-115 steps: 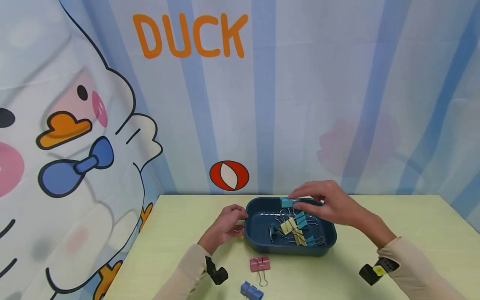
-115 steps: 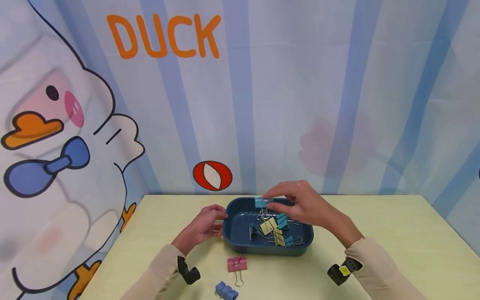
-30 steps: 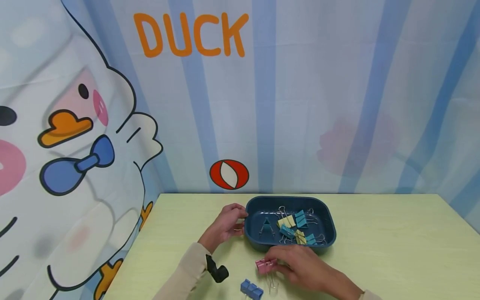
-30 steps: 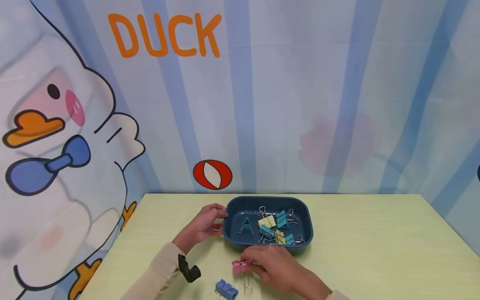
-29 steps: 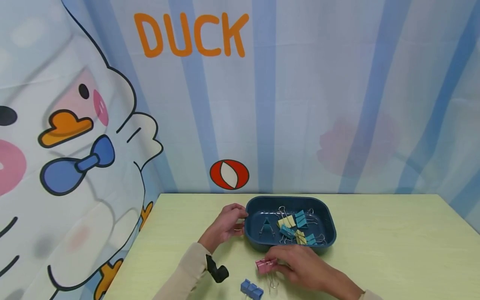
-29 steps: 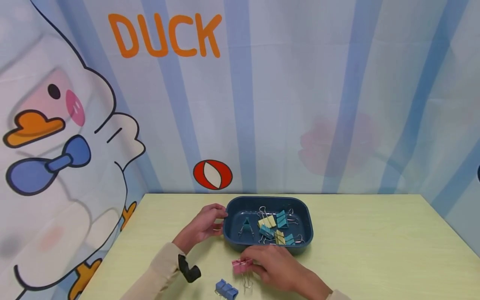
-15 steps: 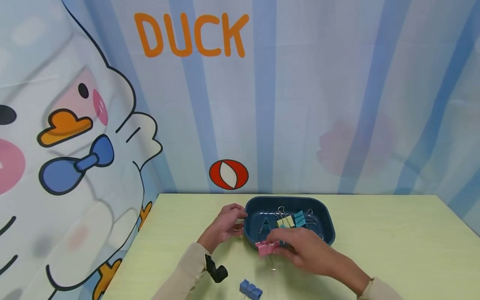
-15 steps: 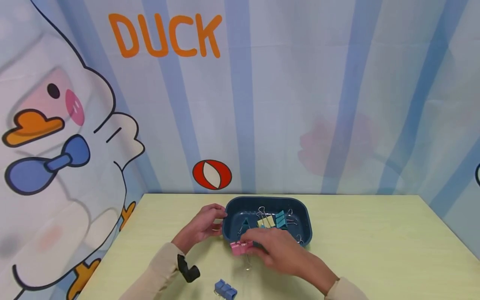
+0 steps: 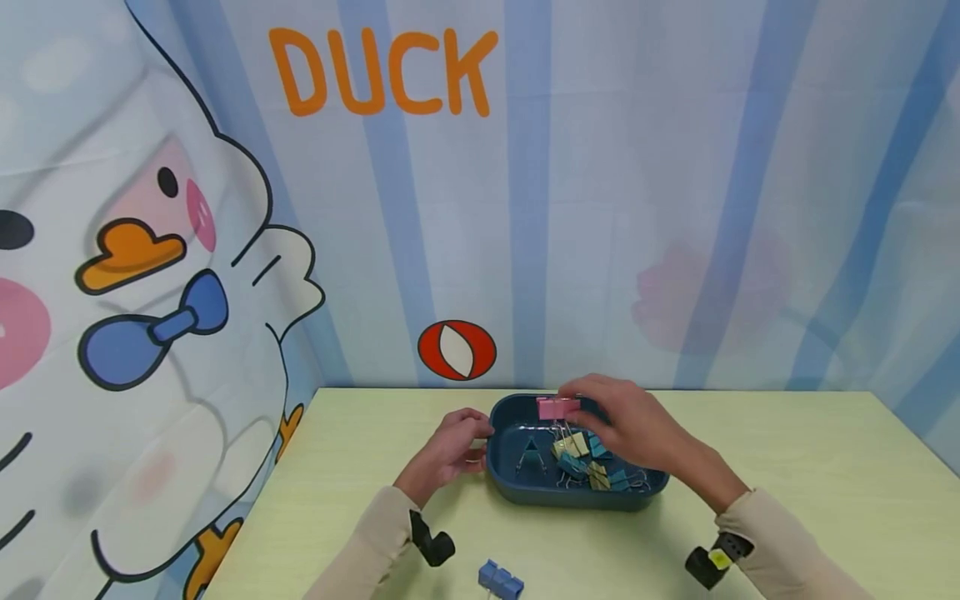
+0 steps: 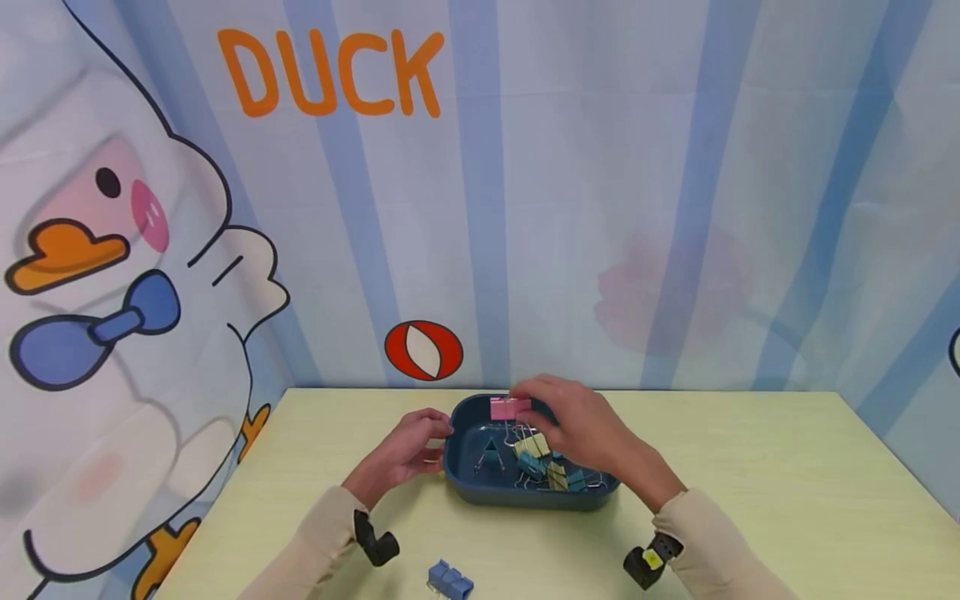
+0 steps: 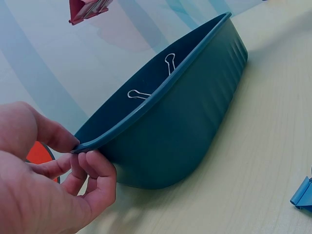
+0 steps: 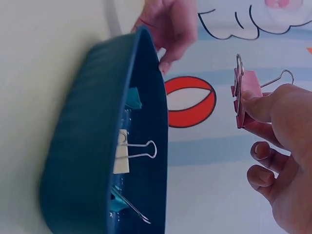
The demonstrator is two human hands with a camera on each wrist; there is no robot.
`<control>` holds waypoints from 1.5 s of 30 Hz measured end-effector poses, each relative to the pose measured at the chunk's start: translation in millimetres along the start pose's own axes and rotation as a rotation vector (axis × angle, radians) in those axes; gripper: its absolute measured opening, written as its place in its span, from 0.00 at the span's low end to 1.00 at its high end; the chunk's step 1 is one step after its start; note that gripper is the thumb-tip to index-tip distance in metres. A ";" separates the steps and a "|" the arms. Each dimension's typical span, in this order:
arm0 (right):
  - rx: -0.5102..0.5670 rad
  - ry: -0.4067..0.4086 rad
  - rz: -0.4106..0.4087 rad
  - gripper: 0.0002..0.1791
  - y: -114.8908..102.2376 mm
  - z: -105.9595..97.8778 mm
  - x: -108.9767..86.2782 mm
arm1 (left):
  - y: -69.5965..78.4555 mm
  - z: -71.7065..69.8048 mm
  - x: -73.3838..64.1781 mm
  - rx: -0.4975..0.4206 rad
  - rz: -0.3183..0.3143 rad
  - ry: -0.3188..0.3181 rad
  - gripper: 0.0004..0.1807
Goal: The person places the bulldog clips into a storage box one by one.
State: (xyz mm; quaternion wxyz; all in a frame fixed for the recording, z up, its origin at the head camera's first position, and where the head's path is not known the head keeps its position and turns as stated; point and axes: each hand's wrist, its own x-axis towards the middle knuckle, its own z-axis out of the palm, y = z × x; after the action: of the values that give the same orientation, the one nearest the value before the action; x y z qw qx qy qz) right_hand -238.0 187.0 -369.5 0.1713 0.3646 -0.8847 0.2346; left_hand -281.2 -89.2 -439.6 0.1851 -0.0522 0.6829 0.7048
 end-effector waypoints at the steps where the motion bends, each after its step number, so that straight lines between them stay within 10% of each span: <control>1: 0.001 0.008 0.005 0.17 2.0 -0.6 1.3 | -0.4 0.0 0.6 -0.002 0.000 0.000 0.11; 10: -0.004 0.049 0.045 0.15 10.8 -2.4 8.1 | -2.7 -0.4 5.7 0.003 -0.007 0.009 0.12; 19: 0.016 0.056 0.087 0.42 6.8 -0.2 4.1 | -1.9 -0.3 5.2 0.006 -0.012 0.016 0.12; 29: 0.080 -0.009 0.037 0.44 -11.9 10.5 -4.9 | -1.8 -0.8 4.2 -0.009 -0.012 0.006 0.11; 36: 0.150 -0.159 -0.069 0.42 -28.7 25.4 -17.6 | -1.3 -1.5 4.3 -0.004 -0.007 -0.002 0.12; 45: 0.216 -0.438 -0.015 0.40 -54.2 57.2 -39.1 | -2.5 -1.6 4.8 0.006 -0.005 0.001 0.14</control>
State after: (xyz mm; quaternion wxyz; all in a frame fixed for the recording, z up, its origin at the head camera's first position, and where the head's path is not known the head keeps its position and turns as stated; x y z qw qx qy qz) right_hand -179.9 144.3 -419.8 -0.0630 0.4294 -0.8678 0.2419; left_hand -285.1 -89.8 -443.6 0.1864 -0.0536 0.6850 0.7022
